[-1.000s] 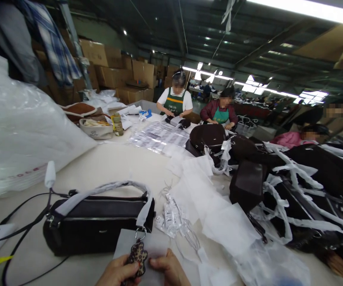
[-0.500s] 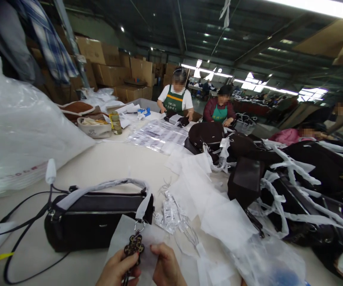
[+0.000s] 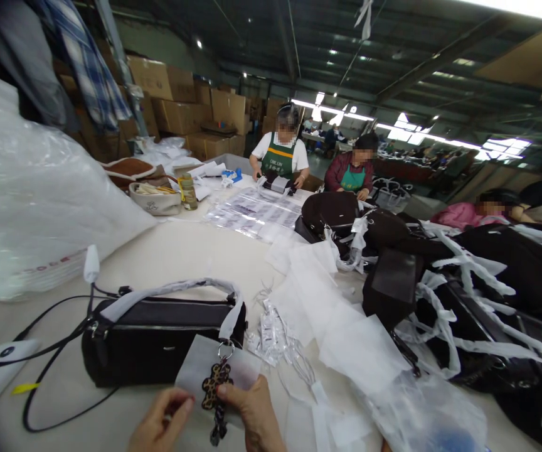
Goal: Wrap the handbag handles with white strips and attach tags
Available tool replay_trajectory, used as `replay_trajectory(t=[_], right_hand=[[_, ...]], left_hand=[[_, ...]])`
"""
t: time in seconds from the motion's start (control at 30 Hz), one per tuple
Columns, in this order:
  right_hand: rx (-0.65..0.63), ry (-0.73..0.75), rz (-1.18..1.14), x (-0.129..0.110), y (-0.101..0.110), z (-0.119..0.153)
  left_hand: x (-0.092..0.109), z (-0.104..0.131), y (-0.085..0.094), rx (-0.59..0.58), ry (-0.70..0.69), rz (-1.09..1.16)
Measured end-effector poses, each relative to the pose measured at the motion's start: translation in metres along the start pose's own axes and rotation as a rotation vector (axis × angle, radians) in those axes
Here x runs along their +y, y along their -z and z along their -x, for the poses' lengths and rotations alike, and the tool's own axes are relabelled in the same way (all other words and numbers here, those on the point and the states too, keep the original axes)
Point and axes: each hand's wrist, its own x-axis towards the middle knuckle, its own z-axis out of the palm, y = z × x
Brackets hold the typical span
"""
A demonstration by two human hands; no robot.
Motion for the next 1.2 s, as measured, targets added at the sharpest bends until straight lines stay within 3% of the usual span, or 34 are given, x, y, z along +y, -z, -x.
replay_trajectory(t=[0.07,0.1,0.17,0.27,0.33,0.4,0.53,0.67,0.77,0.9,1.07,1.2], right_hand=[[0.015,-0.020,0.015,-0.002,0.001,0.000],[0.018,-0.033,0.022,-0.003,0.002,-0.001],[0.012,-0.051,0.023,-0.006,0.002,-0.001],[0.003,-0.053,0.023,-0.008,0.001,-0.001],[-0.009,-0.056,0.053,-0.009,0.002,0.000],[-0.026,-0.054,0.092,-0.010,0.002,0.000],[-0.043,-0.043,0.135,-0.013,0.004,-0.003],[-0.040,-0.039,0.170,-0.014,0.002,-0.006],[-0.023,-0.021,0.180,-0.013,-0.002,-0.007],[0.019,0.024,0.206,-0.015,-0.007,-0.006],[-0.013,0.006,0.217,-0.016,-0.007,-0.005],[-0.026,0.040,0.280,-0.014,-0.005,-0.006]], left_hand=[[0.006,-0.017,0.017,0.170,-0.127,-0.064],[0.010,-0.025,0.023,0.163,-0.118,-0.055],[0.020,-0.037,0.028,-0.070,0.031,0.028],[0.033,-0.037,0.021,-0.572,0.318,0.312],[0.039,-0.029,0.015,-0.758,0.395,0.517],[0.042,-0.021,0.010,-0.844,0.386,0.635],[0.036,-0.015,0.000,-0.838,0.280,0.629],[0.016,-0.015,-0.020,-0.668,0.174,0.601],[0.005,-0.013,-0.035,-0.547,0.206,0.601],[0.011,-0.014,-0.045,-0.460,0.293,0.666],[0.028,-0.019,-0.039,-0.605,0.419,0.848],[0.036,-0.022,-0.036,-0.662,0.481,0.830]])
